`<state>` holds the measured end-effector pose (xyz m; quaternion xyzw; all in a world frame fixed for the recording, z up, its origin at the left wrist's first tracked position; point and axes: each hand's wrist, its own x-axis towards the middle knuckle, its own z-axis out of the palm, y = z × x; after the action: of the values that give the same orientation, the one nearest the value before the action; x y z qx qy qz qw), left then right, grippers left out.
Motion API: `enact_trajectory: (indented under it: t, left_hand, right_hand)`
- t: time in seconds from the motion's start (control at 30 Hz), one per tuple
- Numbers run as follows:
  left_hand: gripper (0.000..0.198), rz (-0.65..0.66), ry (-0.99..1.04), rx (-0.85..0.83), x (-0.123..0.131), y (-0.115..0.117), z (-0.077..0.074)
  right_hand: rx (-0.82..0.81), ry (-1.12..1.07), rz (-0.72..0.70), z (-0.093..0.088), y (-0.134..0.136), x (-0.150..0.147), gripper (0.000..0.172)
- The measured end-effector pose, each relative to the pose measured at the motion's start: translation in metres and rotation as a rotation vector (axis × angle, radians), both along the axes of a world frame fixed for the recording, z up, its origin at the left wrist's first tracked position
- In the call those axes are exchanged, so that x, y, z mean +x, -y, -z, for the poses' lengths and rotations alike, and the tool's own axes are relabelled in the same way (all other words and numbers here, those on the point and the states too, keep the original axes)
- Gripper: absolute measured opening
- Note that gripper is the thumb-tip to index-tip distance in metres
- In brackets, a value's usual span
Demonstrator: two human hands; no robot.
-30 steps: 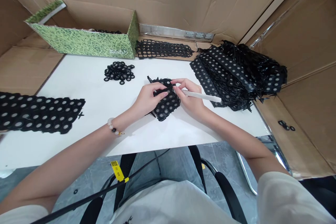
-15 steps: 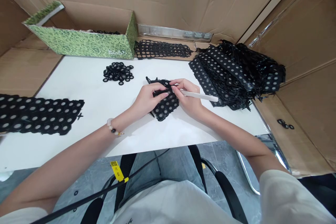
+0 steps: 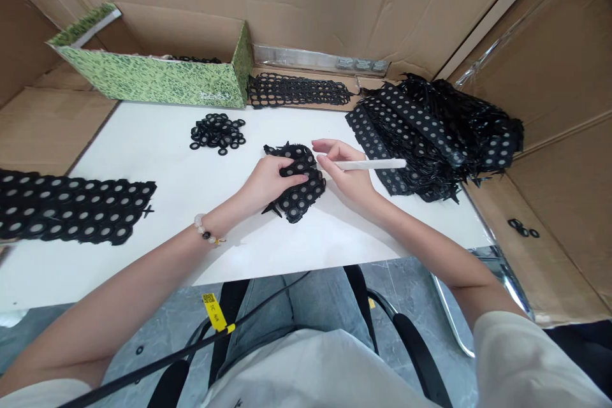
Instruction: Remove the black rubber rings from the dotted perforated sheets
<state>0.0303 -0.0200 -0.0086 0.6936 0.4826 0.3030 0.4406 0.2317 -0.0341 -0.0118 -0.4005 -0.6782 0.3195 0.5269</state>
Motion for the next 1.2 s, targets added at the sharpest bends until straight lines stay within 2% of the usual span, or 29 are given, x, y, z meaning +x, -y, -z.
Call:
enact_trajectory:
  t: [0.13, 0.37, 0.53, 0.8, 1.03, 1.1, 1.2]
  left_hand:
    - [0.031, -0.014, 0.012, -0.008, -0.002, -0.005, -0.001]
    - [0.027, -0.025, -0.006, -0.009, -0.002, -0.004, 0.001]
    - [0.028, 0.001, 0.027, 0.008, 0.001, 0.000, 0.003]
    - [0.027, 0.021, 0.057, 0.030, 0.003, 0.004, 0.000]
    - [0.030, 0.034, 0.075, 0.004, 0.006, 0.004, 0.006]
    - [0.030, 0.027, 0.041, 0.029, 0.006, 0.003, 0.006]
    - [0.032, -0.003, 0.016, 0.049, 0.004, 0.001, 0.003]
  right_hand:
    - [-0.085, 0.001, -0.009, 0.001, -0.004, 0.001, 0.036]
    - [-0.096, 0.000, -0.037, 0.004, -0.003, 0.001, 0.032]
    - [-0.048, 0.054, -0.025, 0.006, -0.003, 0.000, 0.028]
    - [0.116, 0.156, 0.050, 0.015, -0.005, -0.004, 0.027]
    - [0.148, 0.206, 0.084, 0.016, -0.005, -0.004, 0.028]
    - [0.132, 0.195, 0.066, 0.017, -0.006, -0.004, 0.028]
    - [0.026, 0.097, 0.007, 0.017, -0.007, -0.003, 0.028]
